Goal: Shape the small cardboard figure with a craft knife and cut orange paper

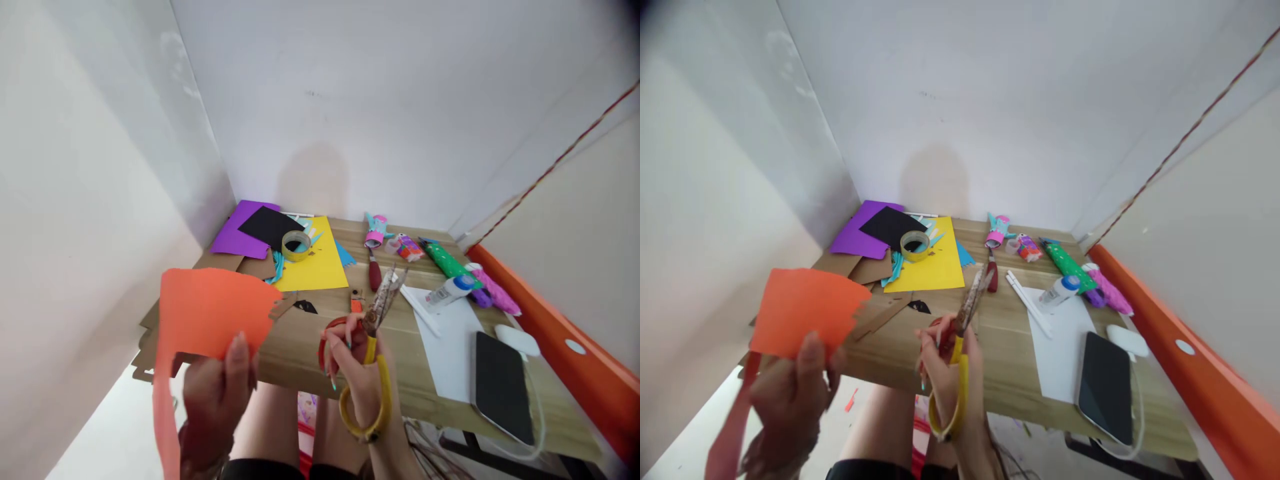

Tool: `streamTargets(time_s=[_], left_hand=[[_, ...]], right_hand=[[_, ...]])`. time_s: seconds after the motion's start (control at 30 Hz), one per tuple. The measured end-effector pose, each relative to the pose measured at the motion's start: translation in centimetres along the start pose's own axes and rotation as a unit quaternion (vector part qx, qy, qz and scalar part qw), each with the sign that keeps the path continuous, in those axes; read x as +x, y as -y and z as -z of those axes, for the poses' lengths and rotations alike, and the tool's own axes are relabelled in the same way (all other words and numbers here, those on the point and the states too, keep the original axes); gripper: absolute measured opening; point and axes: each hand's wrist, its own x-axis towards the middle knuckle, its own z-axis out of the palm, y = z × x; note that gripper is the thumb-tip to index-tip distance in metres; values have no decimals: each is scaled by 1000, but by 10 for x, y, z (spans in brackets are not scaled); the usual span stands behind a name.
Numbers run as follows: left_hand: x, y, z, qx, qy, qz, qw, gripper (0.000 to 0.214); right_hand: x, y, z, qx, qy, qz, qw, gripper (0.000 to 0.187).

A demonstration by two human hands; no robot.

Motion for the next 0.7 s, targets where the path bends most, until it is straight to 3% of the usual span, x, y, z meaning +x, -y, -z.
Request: streamTargets(time_s=[0.17,0.37,0.53,0.7], left_hand=[[9,-7,15,-10,-4,19,1000,63],[-7,-12,4,-7,67,58,996,63],[-15,-5,-4,-27,76,71,994,62],[-21,3,-5,-31,90,80,992,64]], right_hand=[[6,0,13,-54,-50,-31,997,53],[10,-14,21,-111,-30,-70,991,44],[10,-28,27,-124,-31,-67,990,44],[10,-25,22,-117,-32,-87,989,50]])
